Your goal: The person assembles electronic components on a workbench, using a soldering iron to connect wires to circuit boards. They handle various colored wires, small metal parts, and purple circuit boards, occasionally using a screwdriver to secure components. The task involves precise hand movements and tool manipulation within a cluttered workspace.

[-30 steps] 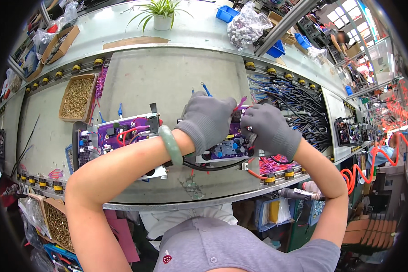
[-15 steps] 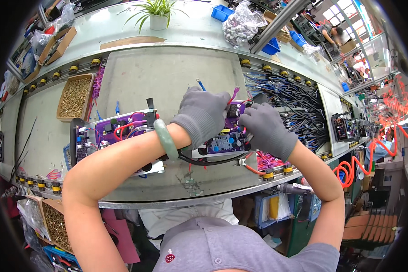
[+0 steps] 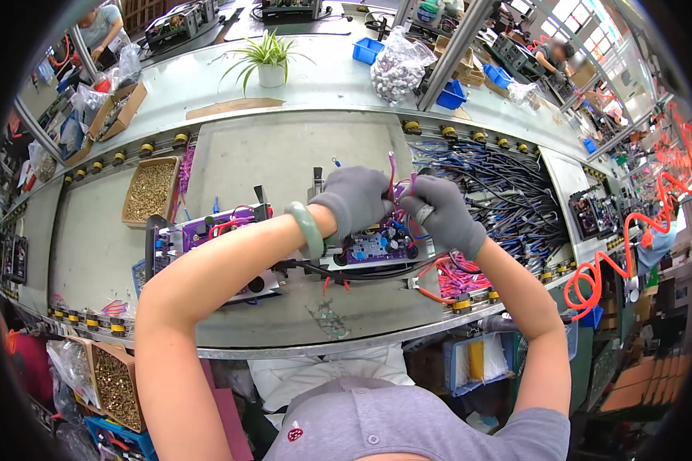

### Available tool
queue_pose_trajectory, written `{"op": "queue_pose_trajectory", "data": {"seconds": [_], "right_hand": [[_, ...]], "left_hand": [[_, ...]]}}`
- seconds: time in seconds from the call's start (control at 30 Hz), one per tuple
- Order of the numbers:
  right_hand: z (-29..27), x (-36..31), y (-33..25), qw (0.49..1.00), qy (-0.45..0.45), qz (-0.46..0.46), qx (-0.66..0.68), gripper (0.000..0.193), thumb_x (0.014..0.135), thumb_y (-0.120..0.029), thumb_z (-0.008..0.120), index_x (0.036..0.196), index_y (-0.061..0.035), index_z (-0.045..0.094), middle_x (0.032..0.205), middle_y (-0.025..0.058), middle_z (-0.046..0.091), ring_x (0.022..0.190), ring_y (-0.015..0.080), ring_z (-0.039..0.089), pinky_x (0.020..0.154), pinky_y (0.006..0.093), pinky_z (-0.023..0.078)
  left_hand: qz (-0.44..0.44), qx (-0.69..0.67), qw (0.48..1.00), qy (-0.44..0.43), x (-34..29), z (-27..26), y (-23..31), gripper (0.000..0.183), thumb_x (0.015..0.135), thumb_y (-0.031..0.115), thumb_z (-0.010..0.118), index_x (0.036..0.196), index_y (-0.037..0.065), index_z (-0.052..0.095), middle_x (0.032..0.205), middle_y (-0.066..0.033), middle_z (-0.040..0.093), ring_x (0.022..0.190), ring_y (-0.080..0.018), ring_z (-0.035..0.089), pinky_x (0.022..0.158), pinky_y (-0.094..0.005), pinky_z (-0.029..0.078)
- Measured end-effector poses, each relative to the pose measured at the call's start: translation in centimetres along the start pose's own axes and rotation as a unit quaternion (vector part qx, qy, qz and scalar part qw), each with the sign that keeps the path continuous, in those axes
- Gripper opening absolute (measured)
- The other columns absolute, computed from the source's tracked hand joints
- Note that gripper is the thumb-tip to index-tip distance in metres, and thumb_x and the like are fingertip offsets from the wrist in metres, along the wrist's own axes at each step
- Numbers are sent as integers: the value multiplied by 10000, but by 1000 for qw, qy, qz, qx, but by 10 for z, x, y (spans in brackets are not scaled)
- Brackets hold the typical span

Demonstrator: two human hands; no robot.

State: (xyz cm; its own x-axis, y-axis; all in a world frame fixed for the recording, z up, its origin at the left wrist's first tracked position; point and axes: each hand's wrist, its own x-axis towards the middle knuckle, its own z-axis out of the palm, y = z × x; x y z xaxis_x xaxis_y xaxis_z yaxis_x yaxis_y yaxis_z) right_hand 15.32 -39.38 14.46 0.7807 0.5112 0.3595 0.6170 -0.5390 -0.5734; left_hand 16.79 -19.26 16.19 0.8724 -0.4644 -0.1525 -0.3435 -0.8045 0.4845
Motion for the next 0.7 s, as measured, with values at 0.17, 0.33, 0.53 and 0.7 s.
{"op": "queue_pose_trajectory", "data": {"seconds": [0.17, 0.33, 0.53, 0.7], "right_hand": [[-5, -7, -2, 989, 59, 80, 108, 130, 880, -141, 696, 859, -13, 681, 713, 121, 609, 646, 200, 564, 620, 345, 457], [-2, -6, 3, 984, 73, 70, 144, 123, 869, -133, 702, 855, -11, 690, 695, 127, 604, 635, 195, 557, 603, 347, 445], [1, -6, 12, 985, 80, 49, 145, 142, 849, -124, 707, 800, -3, 653, 667, 139, 580, 609, 222, 550, 583, 368, 427], [2, -6, 13, 985, 92, 18, 145, 166, 850, -135, 706, 787, 0, 634, 673, 153, 579, 608, 277, 546, 582, 384, 428]], "left_hand": [[-15, -69, 997, -24, 11, 4, -9, 293, 856, 318, 689, 1030, 91, 756, 935, -140, 739, 885, -288, 704, 852, -392, 532], [-24, -115, 993, -29, 16, 9, -12, 297, 844, 282, 713, 1010, 38, 749, 887, -147, 742, 815, -249, 709, 802, -366, 535], [-38, -122, 990, -56, 23, 11, -13, 267, 845, 247, 734, 984, 21, 750, 848, -139, 739, 754, -194, 688, 756, -343, 533], [-61, -187, 977, -82, 25, 12, -18, 340, 841, 341, 732, 1037, 63, 747, 910, -127, 745, 842, -242, 714, 813, -364, 538]]}}
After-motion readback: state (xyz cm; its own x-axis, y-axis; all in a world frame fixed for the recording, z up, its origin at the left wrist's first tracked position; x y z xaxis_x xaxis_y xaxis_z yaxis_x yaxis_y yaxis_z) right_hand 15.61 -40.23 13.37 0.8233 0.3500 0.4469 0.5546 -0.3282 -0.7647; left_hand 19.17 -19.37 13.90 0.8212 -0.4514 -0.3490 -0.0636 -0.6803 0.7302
